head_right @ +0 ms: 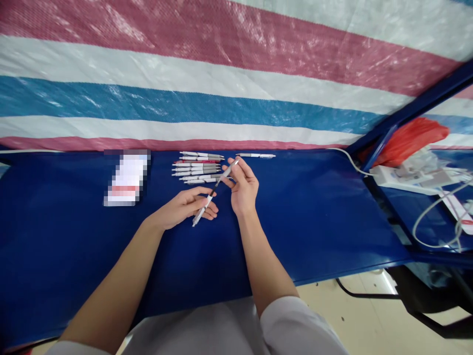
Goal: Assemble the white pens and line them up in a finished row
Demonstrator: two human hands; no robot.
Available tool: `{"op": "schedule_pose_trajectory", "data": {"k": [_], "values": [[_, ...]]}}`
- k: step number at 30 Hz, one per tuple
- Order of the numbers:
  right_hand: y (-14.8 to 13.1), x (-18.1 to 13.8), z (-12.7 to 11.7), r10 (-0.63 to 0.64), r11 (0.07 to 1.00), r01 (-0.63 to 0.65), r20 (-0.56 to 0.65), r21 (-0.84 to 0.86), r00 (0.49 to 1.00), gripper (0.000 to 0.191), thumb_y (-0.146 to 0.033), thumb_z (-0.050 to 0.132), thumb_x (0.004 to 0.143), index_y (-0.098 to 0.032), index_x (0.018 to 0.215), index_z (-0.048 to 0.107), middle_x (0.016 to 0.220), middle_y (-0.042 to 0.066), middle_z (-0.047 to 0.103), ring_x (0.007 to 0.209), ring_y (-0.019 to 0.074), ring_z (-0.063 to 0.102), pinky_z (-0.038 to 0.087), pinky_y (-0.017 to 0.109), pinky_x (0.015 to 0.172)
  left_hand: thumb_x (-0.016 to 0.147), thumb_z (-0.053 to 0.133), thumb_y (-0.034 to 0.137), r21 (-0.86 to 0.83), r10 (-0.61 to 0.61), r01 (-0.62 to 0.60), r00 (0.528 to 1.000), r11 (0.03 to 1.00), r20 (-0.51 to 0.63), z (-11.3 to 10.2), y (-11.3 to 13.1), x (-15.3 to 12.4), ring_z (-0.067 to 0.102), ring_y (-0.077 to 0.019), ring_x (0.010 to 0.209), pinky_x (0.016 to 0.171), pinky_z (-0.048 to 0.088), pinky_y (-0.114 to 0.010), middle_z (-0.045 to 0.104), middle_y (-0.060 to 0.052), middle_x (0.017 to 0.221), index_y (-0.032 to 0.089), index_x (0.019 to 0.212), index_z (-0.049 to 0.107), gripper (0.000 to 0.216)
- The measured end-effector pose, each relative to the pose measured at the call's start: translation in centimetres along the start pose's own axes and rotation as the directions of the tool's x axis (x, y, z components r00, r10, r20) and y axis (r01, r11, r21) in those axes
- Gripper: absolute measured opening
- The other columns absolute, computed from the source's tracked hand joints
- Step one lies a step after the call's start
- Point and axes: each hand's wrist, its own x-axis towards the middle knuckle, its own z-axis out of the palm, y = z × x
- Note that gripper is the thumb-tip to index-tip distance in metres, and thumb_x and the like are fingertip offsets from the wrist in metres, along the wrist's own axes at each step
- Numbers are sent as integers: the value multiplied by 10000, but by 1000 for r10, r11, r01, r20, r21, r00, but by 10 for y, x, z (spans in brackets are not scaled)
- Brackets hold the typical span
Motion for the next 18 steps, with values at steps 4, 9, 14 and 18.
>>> {"op": "schedule_pose_trajectory", "data": {"k": [4,9,14,18], "values": [[-1,7,-7,-20,996,25,-67,80,998,265,-294,750,743,-302,1003,703,1045,-62,755,890,98,728,598,190,675,871,688,412,-7,-12,12,1000,1000,5,0,0,0,741,-257,864,844,582,-442,743,-136,968,156,1166,570,408],[-1,9,-10,-25,999,22,-66,-37,997,309,-336,755,736,-275,1031,686,1099,-17,745,935,134,724,601,232,701,832,739,360,-80,45,-48,998,996,-39,-2,1,0,734,-211,824,839,587,-412,726,-99,996,162,1113,607,369],[-10,2,-13,-107,937,118,51,-328,993,323,-374,732,767,-238,1055,678,1071,37,753,909,177,724,609,303,723,822,753,330,-119,121,-137,983,983,-136,-11,-1,0,732,-206,814,853,584,-424,712,-49,951,180,1115,615,357],[-27,-6,-16,-193,635,363,315,-682,929,243,-351,652,852,-241,1064,694,1051,43,755,925,188,713,589,317,777,834,744,326,-140,173,-199,969,970,-177,-16,-1,-1,734,-212,823,870,576,-434,707,-41,962,188,1109,619,333]]}}
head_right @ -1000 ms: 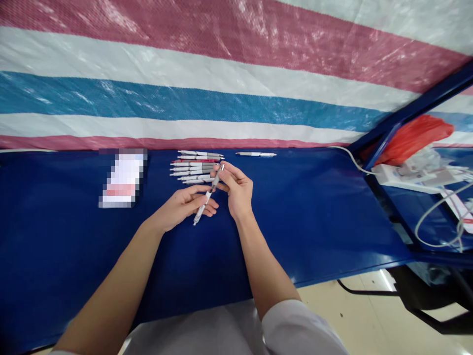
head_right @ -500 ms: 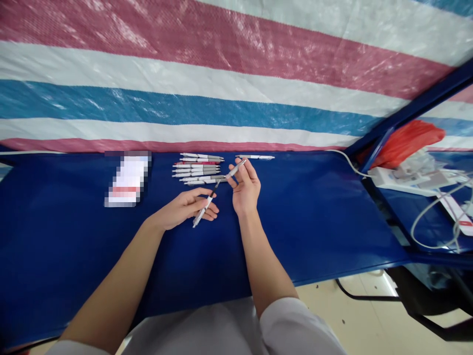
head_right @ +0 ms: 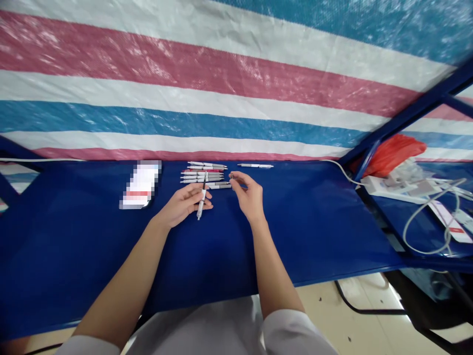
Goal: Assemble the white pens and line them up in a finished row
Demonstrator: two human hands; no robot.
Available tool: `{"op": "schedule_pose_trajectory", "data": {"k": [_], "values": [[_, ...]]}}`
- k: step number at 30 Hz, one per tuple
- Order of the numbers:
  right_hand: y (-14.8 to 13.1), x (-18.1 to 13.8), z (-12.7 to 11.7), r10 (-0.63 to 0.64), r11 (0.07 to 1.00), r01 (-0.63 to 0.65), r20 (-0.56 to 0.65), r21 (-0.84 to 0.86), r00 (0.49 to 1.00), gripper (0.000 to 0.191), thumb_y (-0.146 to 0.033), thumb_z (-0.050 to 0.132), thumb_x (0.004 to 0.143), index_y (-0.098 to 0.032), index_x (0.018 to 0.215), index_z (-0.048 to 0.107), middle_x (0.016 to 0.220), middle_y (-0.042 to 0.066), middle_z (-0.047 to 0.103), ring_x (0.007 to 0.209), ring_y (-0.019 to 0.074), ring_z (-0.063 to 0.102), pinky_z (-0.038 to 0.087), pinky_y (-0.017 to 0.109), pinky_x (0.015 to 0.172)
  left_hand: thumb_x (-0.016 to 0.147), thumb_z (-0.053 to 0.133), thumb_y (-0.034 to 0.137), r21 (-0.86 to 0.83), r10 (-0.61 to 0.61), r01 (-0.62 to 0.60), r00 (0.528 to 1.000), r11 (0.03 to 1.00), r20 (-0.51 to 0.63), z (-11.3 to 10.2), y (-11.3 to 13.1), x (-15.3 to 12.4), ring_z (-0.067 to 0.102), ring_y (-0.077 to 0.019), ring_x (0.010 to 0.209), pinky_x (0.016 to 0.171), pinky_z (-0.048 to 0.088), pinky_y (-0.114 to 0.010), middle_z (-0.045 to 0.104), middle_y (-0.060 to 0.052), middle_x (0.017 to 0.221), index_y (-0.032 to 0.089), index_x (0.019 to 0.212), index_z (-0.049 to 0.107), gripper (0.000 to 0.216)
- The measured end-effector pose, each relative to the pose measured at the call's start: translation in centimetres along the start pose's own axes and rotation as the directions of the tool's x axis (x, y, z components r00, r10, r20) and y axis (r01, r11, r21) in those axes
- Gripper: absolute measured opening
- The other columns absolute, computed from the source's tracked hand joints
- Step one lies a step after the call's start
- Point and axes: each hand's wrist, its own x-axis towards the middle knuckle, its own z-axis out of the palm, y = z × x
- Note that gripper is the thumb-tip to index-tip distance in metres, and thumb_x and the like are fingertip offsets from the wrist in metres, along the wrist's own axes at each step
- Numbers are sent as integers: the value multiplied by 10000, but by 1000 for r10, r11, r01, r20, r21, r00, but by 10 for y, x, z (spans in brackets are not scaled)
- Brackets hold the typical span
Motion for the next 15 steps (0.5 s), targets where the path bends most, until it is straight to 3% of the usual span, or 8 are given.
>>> {"op": "schedule_pose_trajectory", "data": {"k": [2,5,8,10,15], "values": [[-5,-2,-5,-130,931,170,142,-323,981,221,-310,572,913,-268,1089,699,1097,30,745,975,188,699,565,310,812,834,744,325,-8,9,-9,1000,1000,-6,-1,1,0,733,-216,837,888,569,-446,709,-44,972,189,1103,623,324],[-8,-6,-7,-197,709,388,364,-588,910,255,-264,498,959,-285,1124,693,1137,14,741,1022,185,688,534,270,747,829,750,318,-14,16,-16,1000,1000,-2,0,1,0,730,-218,858,916,558,-455,712,-46,970,186,1102,630,326],[-6,-8,-4,-184,513,541,531,-666,827,264,-231,482,966,-277,1101,704,1142,2,746,1024,180,684,486,247,633,820,759,301,-21,20,-20,1000,1000,9,1,1,-1,727,-216,869,918,560,-453,716,-42,955,184,1102,633,330],[-4,-8,0,-172,439,593,585,-675,793,268,-209,476,966,-267,1065,718,1143,-4,749,1028,173,681,455,244,590,816,762,294,-28,18,-18,1000,999,8,2,1,-2,726,-215,872,910,565,-446,717,-40,952,182,1098,633,330],[0,-7,7,-179,370,591,569,-717,802,265,-190,481,962,-222,1036,733,1132,8,756,988,182,692,464,258,640,816,762,300,-22,15,-15,1000,1000,5,2,4,-3,729,-213,857,897,572,-443,717,-39,955,186,1102,638,332]]}}
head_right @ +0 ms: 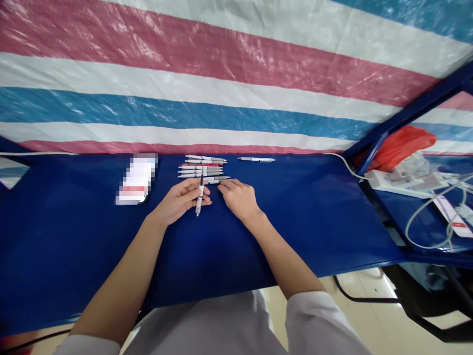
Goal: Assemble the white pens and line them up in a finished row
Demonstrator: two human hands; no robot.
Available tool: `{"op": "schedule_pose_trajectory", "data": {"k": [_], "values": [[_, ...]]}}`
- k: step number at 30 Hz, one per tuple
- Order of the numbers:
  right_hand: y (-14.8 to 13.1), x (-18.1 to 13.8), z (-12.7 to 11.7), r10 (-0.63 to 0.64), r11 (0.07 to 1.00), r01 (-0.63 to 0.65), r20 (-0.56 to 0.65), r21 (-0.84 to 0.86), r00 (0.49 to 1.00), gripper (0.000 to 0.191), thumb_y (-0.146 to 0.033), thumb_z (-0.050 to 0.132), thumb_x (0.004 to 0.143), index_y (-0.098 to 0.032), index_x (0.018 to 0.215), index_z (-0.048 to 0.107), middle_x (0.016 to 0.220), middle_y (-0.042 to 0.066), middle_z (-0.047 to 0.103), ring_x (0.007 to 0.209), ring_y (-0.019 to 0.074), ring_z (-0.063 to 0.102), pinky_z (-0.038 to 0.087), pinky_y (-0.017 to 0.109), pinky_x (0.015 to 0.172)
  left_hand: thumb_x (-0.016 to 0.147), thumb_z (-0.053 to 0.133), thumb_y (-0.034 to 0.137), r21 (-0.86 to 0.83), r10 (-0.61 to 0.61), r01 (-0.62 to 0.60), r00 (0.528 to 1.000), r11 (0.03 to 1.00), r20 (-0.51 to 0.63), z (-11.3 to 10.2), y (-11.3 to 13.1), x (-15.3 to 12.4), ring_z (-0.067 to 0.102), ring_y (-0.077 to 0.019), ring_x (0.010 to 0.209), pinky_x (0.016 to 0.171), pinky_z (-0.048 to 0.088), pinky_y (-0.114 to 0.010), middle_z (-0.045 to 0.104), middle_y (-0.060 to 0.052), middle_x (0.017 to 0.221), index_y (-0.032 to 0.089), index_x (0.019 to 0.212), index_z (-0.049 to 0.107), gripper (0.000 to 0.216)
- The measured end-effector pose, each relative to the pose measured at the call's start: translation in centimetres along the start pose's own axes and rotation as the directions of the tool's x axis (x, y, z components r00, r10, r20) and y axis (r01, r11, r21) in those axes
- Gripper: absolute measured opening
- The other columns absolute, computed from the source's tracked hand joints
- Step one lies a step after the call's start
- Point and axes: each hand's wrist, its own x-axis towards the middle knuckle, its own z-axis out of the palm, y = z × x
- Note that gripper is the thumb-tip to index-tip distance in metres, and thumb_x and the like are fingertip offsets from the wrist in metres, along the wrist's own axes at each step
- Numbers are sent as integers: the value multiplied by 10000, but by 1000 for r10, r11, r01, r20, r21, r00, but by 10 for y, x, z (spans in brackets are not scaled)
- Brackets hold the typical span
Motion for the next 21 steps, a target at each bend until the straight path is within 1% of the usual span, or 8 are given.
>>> {"op": "schedule_pose_trajectory", "data": {"k": [2,6,11,15,21], "values": [[1,1,2,-4,1000,4,-12,-3,1000,256,-180,494,955,-221,1036,733,1132,3,756,971,179,695,470,261,660,809,768,306,7,-6,6,1000,1000,-3,0,1,0,731,-214,844,891,574,-446,716,-37,947,190,1103,642,341],[3,2,6,-37,999,37,-36,-2,999,255,-159,499,952,-232,1026,731,1127,-8,758,971,166,689,464,255,646,808,769,307,17,-22,22,1000,1000,1,0,2,0,729,-214,850,889,576,-440,716,-39,941,193,1104,651,338],[4,5,9,-99,995,99,-63,-14,993,258,-147,486,956,-219,1008,728,1128,12,755,970,161,672,451,246,633,818,760,286,10,-16,16,1000,1000,3,-2,0,-1,726,-208,850,887,579,-434,716,-36,941,199,1103,657,315],[7,7,13,-137,991,137,-105,-15,985,262,-134,481,955,-215,985,728,1094,1,761,963,160,668,459,255,639,833,747,279,6,-8,8,1000,1000,3,-4,-1,0,722,-206,864,896,578,-442,718,-40,968,205,1106,659,297],[10,8,13,-136,990,141,-130,32,982,266,-129,476,955,-210,1007,724,1096,13,761,1022,165,667,487,251,685,812,768,282,11,-9,10,1000,1000,-11,-2,1,1,723,-201,839,880,583,-423,718,-37,942,197,1079,669,297]]}}
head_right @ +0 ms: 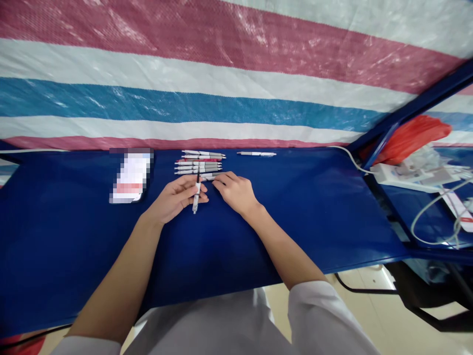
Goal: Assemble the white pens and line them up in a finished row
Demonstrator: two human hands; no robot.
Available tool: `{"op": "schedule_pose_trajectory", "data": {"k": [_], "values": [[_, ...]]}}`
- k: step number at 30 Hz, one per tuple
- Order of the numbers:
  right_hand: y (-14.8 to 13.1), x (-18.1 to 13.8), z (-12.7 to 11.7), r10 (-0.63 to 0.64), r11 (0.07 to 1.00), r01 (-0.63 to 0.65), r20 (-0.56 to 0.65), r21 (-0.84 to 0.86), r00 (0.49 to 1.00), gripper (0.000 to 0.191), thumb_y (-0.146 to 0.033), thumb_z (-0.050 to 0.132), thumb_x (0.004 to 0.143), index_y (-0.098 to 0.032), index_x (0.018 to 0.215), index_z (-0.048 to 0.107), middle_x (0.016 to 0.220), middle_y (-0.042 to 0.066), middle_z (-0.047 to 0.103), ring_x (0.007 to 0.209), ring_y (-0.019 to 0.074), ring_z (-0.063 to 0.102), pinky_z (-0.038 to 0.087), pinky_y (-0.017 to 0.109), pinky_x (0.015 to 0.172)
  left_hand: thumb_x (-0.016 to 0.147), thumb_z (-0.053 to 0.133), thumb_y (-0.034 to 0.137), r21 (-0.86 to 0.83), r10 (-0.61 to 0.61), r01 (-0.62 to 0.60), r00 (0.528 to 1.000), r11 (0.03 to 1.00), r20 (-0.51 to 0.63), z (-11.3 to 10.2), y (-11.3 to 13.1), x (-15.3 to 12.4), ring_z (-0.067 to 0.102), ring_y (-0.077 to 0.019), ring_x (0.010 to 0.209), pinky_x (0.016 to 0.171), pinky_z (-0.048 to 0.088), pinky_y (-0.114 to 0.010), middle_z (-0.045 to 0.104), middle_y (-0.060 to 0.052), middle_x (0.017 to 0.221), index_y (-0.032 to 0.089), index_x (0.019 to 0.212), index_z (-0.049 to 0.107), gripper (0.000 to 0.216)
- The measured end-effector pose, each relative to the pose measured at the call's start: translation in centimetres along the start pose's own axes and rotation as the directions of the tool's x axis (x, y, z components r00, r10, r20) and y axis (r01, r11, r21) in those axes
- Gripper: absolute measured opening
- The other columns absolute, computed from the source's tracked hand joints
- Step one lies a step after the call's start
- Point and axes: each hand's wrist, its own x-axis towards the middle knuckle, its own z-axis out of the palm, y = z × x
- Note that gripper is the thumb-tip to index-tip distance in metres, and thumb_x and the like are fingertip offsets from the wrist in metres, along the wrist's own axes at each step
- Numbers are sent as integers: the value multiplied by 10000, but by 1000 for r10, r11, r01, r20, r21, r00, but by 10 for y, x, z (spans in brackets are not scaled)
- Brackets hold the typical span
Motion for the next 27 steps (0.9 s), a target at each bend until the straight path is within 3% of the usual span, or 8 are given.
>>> {"op": "schedule_pose_trajectory", "data": {"k": [6,9,11,13,16,18,22,27], "values": [[-5,-2,-8,120,972,-115,-10,204,993,282,-183,479,957,-232,1099,718,1167,34,738,1066,176,673,535,267,795,814,763,306,24,22,-21,1000,999,-19,-1,-1,0,719,-202,843,879,579,-412,713,-43,956,192,1091,664,316],[-9,-1,-10,302,834,-242,-43,496,952,243,-253,544,929,-254,1089,728,1163,35,734,1055,177,686,558,294,853,811,761,325,28,87,-85,994,996,-63,1,1,-2,708,-185,814,876,578,-418,709,-41,948,191,1093,661,327],[-12,1,-9,441,614,-292,-11,734,898,211,-310,630,873,-256,1042,744,1130,36,744,1023,186,703,576,311,862,799,769,343,59,131,-126,986,990,-101,4,4,-3,700,-176,792,874,577,-424,707,-42,945,186,1094,658,352],[-16,4,-7,557,313,-304,85,900,826,237,-360,718,794,-246,998,757,1062,34,765,986,203,719,586,335,868,786,774,369,130,150,-133,980,983,-130,7,8,-5,699,-180,783,856,578,-420,708,-50,955,180,1098,654,383],[-23,10,-4,668,-86,-259,249,962,701,283,-385,791,710,-222,941,767,976,38,783,910,205,737,602,348,834,784,762,418,284,172,-124,973,951,-153,10,14,-7,694,-180,738,784,581,-390,716,-61,954,177,1098,655,410],[-27,12,-2,704,-247,-201,318,948,635,281,-392,796,702,-220,923,766,999,44,779,902,199,741,614,324,780,788,746,451,387,206,-137,968,912,-143,11,16,-7,679,-172,692,728,574,-367,722,-65,926,172,1090,662,419],[-34,12,3,720,-369,-124,367,921,590,280,-382,797,699,-205,913,763,1011,57,775,930,201,743,620,282,726,811,709,479,498,250,-167,963,851,-103,11,11,-6,654,-164,661,653,548,-326,729,-77,906,160,1094,669,428],[-35,10,9,707,-338,-123,339,933,620,282,-380,808,684,-208,904,765,968,46,782,915,202,744,624,286,723,842,682,460,547,287,-182,952,817,-111,10,-1,-8,653,-165,698,622,523,-292,730,-73,935,174,1139,664,413]]}}
